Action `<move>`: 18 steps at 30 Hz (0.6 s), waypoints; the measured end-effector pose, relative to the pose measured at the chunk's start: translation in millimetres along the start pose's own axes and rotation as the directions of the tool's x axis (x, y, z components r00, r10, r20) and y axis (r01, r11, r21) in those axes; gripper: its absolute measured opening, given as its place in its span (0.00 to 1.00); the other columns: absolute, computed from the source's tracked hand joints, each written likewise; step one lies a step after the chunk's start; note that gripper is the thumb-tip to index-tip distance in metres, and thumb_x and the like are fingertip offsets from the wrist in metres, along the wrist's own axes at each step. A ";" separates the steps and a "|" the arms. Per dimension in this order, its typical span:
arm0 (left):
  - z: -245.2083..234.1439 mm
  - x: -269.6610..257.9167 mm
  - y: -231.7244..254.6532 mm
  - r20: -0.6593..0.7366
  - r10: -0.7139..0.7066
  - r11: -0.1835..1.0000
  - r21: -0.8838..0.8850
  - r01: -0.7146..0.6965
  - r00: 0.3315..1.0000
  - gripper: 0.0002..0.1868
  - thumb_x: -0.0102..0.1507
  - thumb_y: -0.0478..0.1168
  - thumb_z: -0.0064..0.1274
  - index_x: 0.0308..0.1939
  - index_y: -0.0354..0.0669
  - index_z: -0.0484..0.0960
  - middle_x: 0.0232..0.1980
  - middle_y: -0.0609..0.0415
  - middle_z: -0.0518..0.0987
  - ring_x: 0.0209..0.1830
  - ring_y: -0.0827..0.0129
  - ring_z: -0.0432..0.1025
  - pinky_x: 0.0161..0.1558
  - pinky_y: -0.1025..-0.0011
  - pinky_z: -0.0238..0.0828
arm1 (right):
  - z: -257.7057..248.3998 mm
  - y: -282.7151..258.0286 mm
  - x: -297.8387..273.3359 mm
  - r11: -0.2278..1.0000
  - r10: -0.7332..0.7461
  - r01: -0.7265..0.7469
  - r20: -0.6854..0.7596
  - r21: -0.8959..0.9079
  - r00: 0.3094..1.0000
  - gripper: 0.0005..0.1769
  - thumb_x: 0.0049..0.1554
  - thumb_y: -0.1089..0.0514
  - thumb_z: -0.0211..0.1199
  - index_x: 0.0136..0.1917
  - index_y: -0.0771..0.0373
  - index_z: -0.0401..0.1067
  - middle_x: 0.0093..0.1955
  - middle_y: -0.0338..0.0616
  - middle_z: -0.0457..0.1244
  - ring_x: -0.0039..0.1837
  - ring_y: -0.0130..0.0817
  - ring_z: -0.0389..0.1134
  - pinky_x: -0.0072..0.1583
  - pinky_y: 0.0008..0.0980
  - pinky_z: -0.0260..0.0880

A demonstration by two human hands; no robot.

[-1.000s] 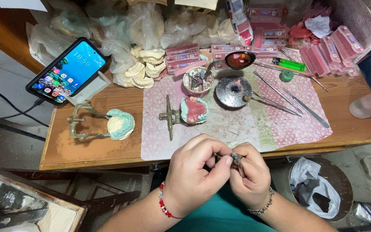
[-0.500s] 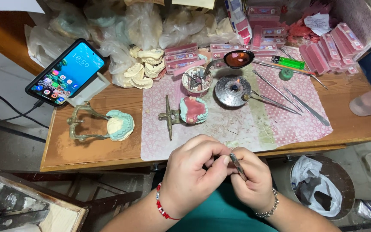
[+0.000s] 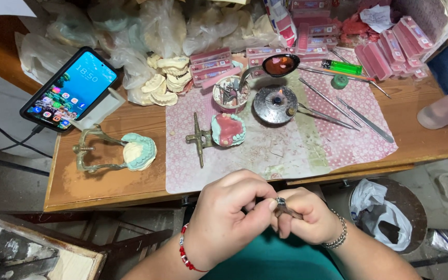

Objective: Adjusting a dental prosthesis using pliers, cutters, and other dental tools

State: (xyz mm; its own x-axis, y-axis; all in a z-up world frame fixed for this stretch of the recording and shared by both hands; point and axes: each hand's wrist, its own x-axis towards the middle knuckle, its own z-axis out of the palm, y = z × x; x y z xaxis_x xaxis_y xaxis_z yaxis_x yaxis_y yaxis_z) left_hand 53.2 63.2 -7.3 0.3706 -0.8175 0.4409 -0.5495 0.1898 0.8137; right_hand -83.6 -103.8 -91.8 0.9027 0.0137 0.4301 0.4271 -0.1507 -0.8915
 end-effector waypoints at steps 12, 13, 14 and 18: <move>1.2 1.6 5.4 0.158 0.045 0.998 -0.050 -0.038 0.986 0.10 0.69 0.42 0.48 0.41 0.44 0.83 0.39 0.53 0.80 0.33 0.66 0.76 0.35 0.71 0.71 | -3.3 12.1 -9.7 0.875 0.024 -0.153 0.273 0.460 0.962 0.26 0.68 0.47 0.56 0.30 0.56 0.71 0.32 0.42 0.66 0.34 0.42 0.69 0.43 0.39 0.73; -0.9 3.5 5.9 0.161 0.049 0.998 -0.052 -0.041 0.986 0.10 0.69 0.42 0.48 0.41 0.44 0.83 0.39 0.53 0.80 0.33 0.66 0.76 0.35 0.71 0.71 | -2.5 10.7 -8.1 0.876 0.024 -0.150 0.269 0.458 0.963 0.26 0.68 0.47 0.56 0.30 0.56 0.71 0.32 0.42 0.66 0.34 0.42 0.69 0.43 0.39 0.73; -2.7 5.3 6.5 0.137 0.063 0.998 -0.022 -0.061 0.989 0.08 0.68 0.40 0.50 0.40 0.43 0.82 0.39 0.52 0.80 0.34 0.65 0.77 0.38 0.70 0.73 | -1.9 9.3 -6.8 0.909 0.058 -0.146 0.230 0.390 0.972 0.27 0.67 0.43 0.55 0.29 0.54 0.71 0.33 0.41 0.67 0.35 0.39 0.69 0.43 0.37 0.72; -7.8 10.2 15.4 0.088 0.071 0.991 0.110 -0.080 0.994 0.06 0.66 0.39 0.52 0.38 0.44 0.83 0.40 0.54 0.81 0.35 0.66 0.77 0.38 0.72 0.75 | -2.9 -2.2 -3.4 0.969 0.097 -0.119 0.110 0.218 0.989 0.26 0.67 0.48 0.52 0.29 0.55 0.70 0.35 0.40 0.68 0.37 0.34 0.69 0.42 0.34 0.72</move>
State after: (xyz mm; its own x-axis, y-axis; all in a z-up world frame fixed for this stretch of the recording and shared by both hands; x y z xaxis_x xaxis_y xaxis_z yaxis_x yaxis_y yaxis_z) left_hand 54.4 62.0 12.7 0.2635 -0.8465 0.4626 -0.6564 0.1940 0.7290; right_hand -87.7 -106.4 -90.8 0.9400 0.1074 0.3238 0.3180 0.0677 -0.9457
